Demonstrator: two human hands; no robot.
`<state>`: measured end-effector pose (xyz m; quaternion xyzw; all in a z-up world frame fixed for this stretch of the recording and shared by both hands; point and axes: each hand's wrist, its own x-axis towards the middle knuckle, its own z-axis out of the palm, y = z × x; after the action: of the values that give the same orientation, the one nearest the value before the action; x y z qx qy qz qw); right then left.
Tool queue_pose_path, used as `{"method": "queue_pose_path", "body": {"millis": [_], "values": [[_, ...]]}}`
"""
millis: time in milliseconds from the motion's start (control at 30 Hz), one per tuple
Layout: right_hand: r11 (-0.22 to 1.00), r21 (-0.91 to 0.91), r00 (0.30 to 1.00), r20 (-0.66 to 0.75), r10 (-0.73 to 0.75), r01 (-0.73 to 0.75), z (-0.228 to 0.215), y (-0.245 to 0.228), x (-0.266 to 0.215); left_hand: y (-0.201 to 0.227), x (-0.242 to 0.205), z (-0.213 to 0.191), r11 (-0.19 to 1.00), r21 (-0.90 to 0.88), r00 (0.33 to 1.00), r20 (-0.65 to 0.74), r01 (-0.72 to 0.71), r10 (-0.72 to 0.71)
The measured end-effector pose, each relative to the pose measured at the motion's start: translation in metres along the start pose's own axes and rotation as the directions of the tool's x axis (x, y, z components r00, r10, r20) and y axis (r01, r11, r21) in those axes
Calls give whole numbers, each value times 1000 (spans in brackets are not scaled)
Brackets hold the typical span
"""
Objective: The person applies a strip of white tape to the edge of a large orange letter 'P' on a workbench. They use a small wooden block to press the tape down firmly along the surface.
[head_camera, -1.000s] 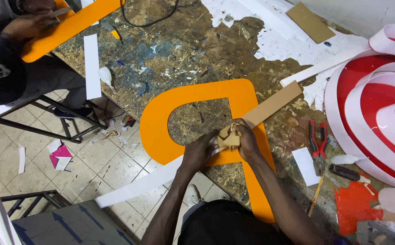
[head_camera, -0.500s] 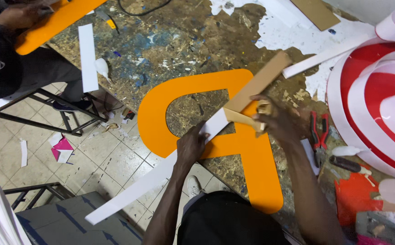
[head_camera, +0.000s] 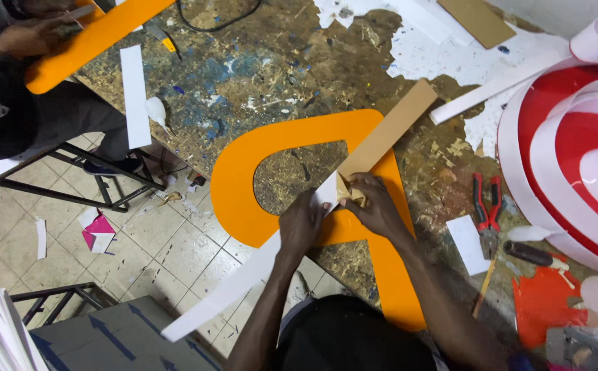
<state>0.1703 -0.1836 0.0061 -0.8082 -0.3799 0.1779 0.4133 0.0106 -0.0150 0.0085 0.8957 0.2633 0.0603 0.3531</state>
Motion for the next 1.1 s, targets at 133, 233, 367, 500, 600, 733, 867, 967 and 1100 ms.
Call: {"method": "queue_pose_path", "body": {"millis": [133,233,367,500,600,733,867,967,1100], "values": [[977,199,996,-35,80,-72,-2,-10,8,21,16,-1,997,-72,999,48,-7,10],[747,617,962,67,263,-247,7,24,21,23,17,1,999,-30,995,95,-33,35],[563,810,912,-91,399,-165,-3,44,35,27,23,-10,1000,-11,989,148,-3,5],[710,679,873,-216,437,-188,-33,46,51,25,17,-2,1000,-14,987,160,11,-9],[734,676,902,-274,333,-66,-60,42,44,7,19,8,999,40,985,172,-5,-2],[837,456,901,-147,408,-304,-102,5,28,-5,9,-12,999,23,972,232,-39,33],[880,136,888,145,437,-455,-76,-17,22,-31,-1,-9,989,115,952,301,-91,52],[877,-165,861,177,476,-451,-46,10,21,-32,-10,-14,982,118,959,257,-150,116],[946,-201,951,126,283,-254,-43,20,14,-27,-12,-13,983,82,974,170,-164,149]]}}
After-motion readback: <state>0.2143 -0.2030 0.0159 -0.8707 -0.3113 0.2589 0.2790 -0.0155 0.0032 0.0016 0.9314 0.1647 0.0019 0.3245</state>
